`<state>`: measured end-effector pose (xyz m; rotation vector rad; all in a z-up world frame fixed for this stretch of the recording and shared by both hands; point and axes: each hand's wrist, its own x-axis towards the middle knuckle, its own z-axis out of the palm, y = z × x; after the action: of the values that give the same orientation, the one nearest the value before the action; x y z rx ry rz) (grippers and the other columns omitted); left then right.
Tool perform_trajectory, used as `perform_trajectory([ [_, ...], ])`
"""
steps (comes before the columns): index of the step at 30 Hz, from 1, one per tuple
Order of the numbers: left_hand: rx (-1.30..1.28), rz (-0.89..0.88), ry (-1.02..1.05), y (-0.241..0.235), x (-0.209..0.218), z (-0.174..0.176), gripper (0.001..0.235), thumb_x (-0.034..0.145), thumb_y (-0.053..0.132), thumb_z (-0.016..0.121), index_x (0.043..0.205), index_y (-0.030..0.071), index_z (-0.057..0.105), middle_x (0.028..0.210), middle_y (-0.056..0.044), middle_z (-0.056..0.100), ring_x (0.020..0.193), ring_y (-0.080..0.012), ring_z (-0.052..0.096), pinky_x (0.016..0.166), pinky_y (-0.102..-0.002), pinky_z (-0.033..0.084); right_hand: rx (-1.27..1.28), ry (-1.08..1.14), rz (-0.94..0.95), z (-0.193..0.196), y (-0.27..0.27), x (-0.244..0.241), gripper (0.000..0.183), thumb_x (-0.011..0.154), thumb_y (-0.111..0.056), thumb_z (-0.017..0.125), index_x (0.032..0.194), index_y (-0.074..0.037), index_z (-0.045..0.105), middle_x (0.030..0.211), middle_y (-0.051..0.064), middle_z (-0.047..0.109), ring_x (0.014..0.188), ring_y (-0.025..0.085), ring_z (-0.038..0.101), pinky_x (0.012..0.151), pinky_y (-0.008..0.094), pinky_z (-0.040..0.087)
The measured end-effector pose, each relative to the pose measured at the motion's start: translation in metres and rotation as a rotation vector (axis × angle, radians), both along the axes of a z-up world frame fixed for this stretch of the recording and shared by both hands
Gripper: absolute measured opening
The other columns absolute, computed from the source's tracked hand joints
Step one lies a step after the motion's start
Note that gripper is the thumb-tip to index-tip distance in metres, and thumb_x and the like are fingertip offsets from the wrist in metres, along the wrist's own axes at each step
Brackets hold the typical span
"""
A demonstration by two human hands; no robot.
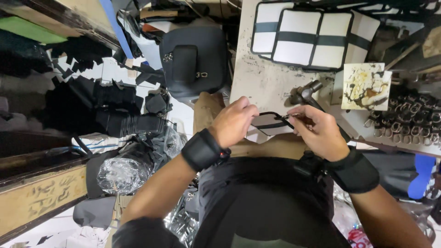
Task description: The person sits at a workbench assembling small leather pouches with elastic bands. They position a metal fastener on each pouch and strike it with a hammer to set it, then place the finished pouch on a stack and pick up the next one, repeating the cycle.
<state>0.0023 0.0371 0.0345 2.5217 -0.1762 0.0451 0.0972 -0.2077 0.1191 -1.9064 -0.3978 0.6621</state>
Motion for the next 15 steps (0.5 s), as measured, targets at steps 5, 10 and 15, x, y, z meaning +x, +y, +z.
perform_trajectory([
  [5, 0.042, 0.019, -0.151, 0.004, 0.001, 0.063, 0.040, 0.090, 0.023, 0.072, 0.123, 0.015, 0.053, 0.112, -0.007, 0.053, 0.105, -0.0320, 0.062, 0.087, -0.041, 0.055, 0.149, -0.123, 0.056, 0.006, 0.002, 0.001, 0.022, 0.094, 0.013, 0.060, 0.113, 0.007, 0.070, 0.082, 0.019, 0.072, 0.071, 0.021, 0.072, 0.065, 0.035, 0.063],
  [10, -0.045, -0.076, 0.020, -0.004, 0.001, 0.019, 0.073, 0.086, 0.037, 0.080, 0.144, 0.006, 0.049, 0.125, -0.023, 0.062, 0.121, -0.0443, 0.061, 0.103, -0.054, 0.052, 0.252, -0.119, 0.087, 0.012, 0.007, 0.001, 0.023, 0.094, 0.013, 0.060, 0.114, 0.006, 0.068, 0.081, 0.018, 0.072, 0.071, 0.019, 0.073, 0.064, 0.036, 0.064],
  [15, 0.016, 0.106, -0.328, -0.009, -0.007, 0.019, 0.020, 0.092, 0.022, 0.065, 0.112, 0.021, 0.069, 0.100, 0.002, 0.065, 0.088, -0.0242, 0.070, 0.072, -0.038, 0.060, 0.274, -0.301, 0.041, 0.025, 0.002, 0.000, 0.015, 0.096, 0.009, 0.067, 0.109, 0.004, 0.071, 0.075, 0.012, 0.074, 0.065, 0.014, 0.072, 0.064, 0.029, 0.058],
])
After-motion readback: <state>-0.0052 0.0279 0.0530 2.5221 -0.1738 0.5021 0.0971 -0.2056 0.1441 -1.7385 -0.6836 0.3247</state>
